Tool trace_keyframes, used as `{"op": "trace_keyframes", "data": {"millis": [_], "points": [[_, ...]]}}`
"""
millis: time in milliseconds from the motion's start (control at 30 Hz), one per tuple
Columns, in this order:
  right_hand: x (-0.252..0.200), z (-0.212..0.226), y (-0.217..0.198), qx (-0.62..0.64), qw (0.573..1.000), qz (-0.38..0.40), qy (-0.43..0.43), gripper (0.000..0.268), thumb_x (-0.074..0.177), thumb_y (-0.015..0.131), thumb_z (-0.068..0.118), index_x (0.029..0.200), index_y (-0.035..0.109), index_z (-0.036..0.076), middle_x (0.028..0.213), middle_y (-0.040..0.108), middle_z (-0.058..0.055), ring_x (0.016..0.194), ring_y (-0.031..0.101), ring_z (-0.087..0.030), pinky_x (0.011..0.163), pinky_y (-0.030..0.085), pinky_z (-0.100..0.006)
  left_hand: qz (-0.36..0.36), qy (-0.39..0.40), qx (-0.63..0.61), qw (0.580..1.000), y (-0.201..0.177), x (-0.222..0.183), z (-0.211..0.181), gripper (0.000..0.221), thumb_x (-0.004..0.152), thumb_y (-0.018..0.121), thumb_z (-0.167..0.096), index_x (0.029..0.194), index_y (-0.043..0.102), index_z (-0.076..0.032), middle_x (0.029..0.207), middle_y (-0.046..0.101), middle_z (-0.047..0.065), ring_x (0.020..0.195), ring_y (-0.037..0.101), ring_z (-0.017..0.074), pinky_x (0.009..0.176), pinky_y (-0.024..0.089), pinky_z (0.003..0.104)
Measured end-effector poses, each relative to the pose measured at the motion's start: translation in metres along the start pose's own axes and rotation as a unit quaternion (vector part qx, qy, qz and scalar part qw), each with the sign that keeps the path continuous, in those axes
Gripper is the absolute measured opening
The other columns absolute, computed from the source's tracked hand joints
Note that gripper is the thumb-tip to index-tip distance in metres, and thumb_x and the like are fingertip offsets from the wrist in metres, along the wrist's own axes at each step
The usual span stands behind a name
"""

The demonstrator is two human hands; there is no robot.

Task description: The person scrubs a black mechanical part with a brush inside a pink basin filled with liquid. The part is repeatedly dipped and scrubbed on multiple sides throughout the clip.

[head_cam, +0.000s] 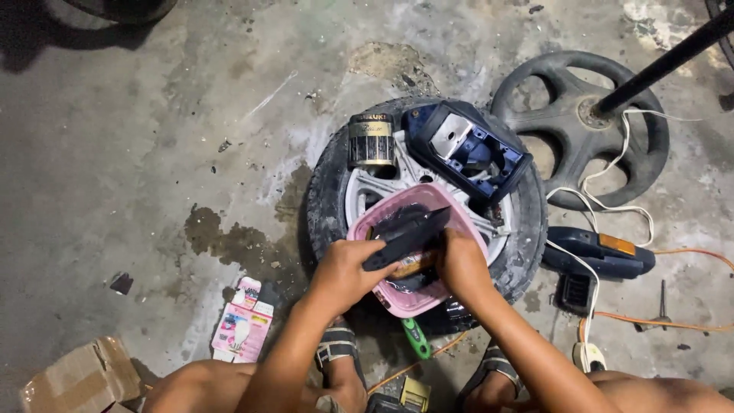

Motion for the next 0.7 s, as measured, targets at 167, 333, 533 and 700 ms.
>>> {"op": "trace_keyframes", "data": {"millis": [167,333,533,700], "points": [[0.018,0.018,-0.008,0.032,0.999,0.000,-0.022,0.023,0.083,0.062,0.011,0.103,0.066,0.002,0.089,0.073,-0.021,0.089,0.074,-0.042,0.078,0.060,-0.051,-0.055,0.107,-0.044,0.992,-0.038,-0.011,-0.036,0.020,0.078,0.088,-0.015,0.074,0.070,-0.008,0.069,0.075,0.014,0.069,0.076,0.0370,0.057,0.058,0.037],[0.017,0.035,-0.009,0.066,0.997,0.012,-0.046,0.025,0.081,0.060,0.008,0.104,0.067,0.004,0.092,0.074,-0.019,0.090,0.074,-0.040,0.079,0.059,-0.048,-0.044,0.192,-0.047,0.979,-0.049,-0.024,-0.056,0.019,0.085,0.085,-0.013,0.089,0.072,-0.001,0.086,0.076,0.007,0.076,0.074,0.0201,0.070,0.058,0.032],[0.009,0.043,-0.021,0.101,0.992,0.016,-0.068,0.030,0.078,0.056,0.003,0.106,0.069,0.005,0.095,0.076,-0.017,0.091,0.074,-0.036,0.081,0.058,-0.045,-0.036,0.232,-0.092,0.968,-0.061,-0.029,-0.075,0.017,0.084,0.083,-0.008,0.083,0.070,0.002,0.088,0.077,0.014,0.080,0.078,0.0243,0.076,0.065,0.032],[-0.007,0.034,-0.030,0.138,0.987,0.023,-0.084,0.037,0.075,0.053,-0.002,0.107,0.071,0.006,0.099,0.077,-0.014,0.092,0.073,-0.033,0.083,0.057,-0.042,-0.041,0.234,-0.085,0.968,-0.060,-0.036,-0.068,0.023,0.081,0.086,-0.011,0.080,0.068,0.003,0.087,0.076,0.014,0.079,0.077,0.0241,0.075,0.065,0.032]]}}
Point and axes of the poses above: each hand's wrist, its own x-axis towards the middle knuckle, its own y-axis out of the palm, z = x × y, the point moved 3 cm from there along x, towards the middle knuckle
